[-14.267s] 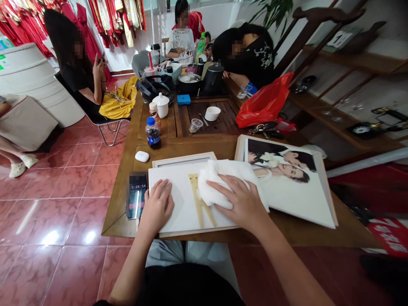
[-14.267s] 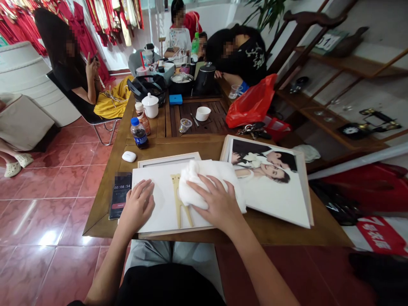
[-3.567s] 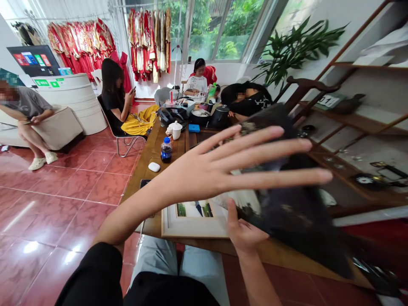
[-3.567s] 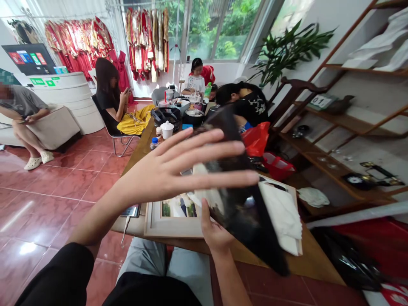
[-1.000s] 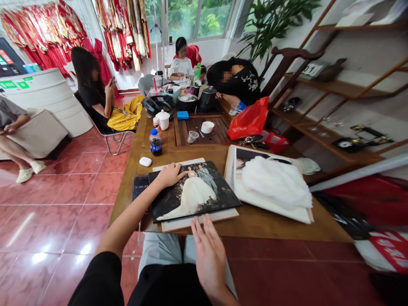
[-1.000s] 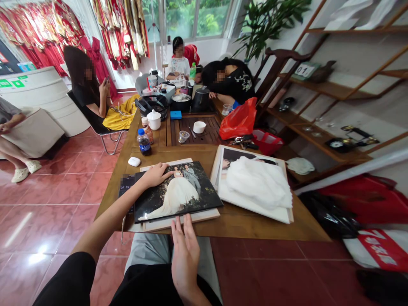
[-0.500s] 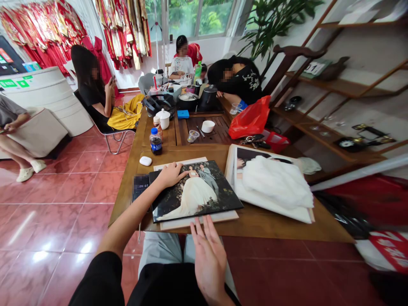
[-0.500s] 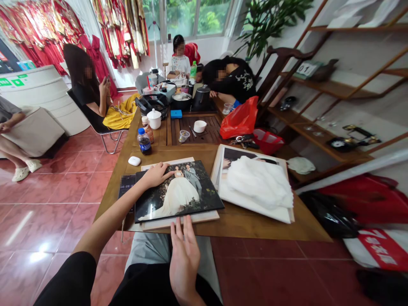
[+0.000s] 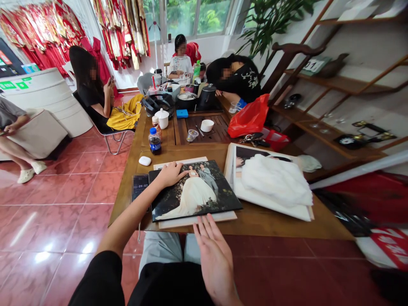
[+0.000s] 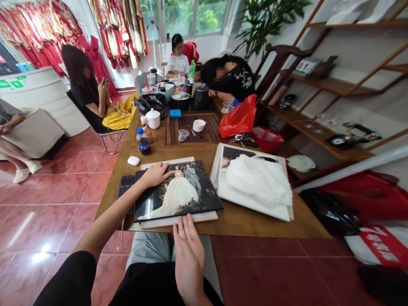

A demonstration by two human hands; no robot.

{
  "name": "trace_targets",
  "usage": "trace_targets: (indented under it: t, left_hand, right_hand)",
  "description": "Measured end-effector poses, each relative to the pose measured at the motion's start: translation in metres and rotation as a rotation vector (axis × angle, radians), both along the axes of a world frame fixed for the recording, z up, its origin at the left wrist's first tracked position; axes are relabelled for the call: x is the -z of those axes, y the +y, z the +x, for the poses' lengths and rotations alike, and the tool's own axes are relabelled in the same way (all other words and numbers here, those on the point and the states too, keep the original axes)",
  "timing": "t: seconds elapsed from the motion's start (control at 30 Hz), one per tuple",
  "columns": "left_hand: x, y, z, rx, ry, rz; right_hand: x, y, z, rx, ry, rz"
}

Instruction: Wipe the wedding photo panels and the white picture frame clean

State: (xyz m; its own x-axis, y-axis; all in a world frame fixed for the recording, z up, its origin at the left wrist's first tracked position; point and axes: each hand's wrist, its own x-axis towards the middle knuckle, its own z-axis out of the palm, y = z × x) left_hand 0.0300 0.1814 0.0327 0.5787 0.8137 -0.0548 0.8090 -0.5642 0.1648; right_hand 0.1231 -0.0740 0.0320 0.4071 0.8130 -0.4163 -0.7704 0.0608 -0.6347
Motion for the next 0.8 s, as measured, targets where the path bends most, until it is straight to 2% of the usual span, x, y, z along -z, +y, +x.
trace_targets:
  t: [0.33,0.63,0.8]
  left_hand:
    - [-0.002,0.0,-0.001,0.005,0.011,0.001]
    - [-0.009,-0.002,0.0,-0.003,0.022,-0.008]
    - [-0.009,-0.003,0.0,-0.001,0.01,0.005]
  right_hand:
    - [-0.006,-0.002,0.019,-0.115,0.007,0.009]
    - [-0.024,0.007,0.037,-0.115,0.146,-0.053]
    - [-0.021,0.006,0.045,-0.19,0.154,-0.024]
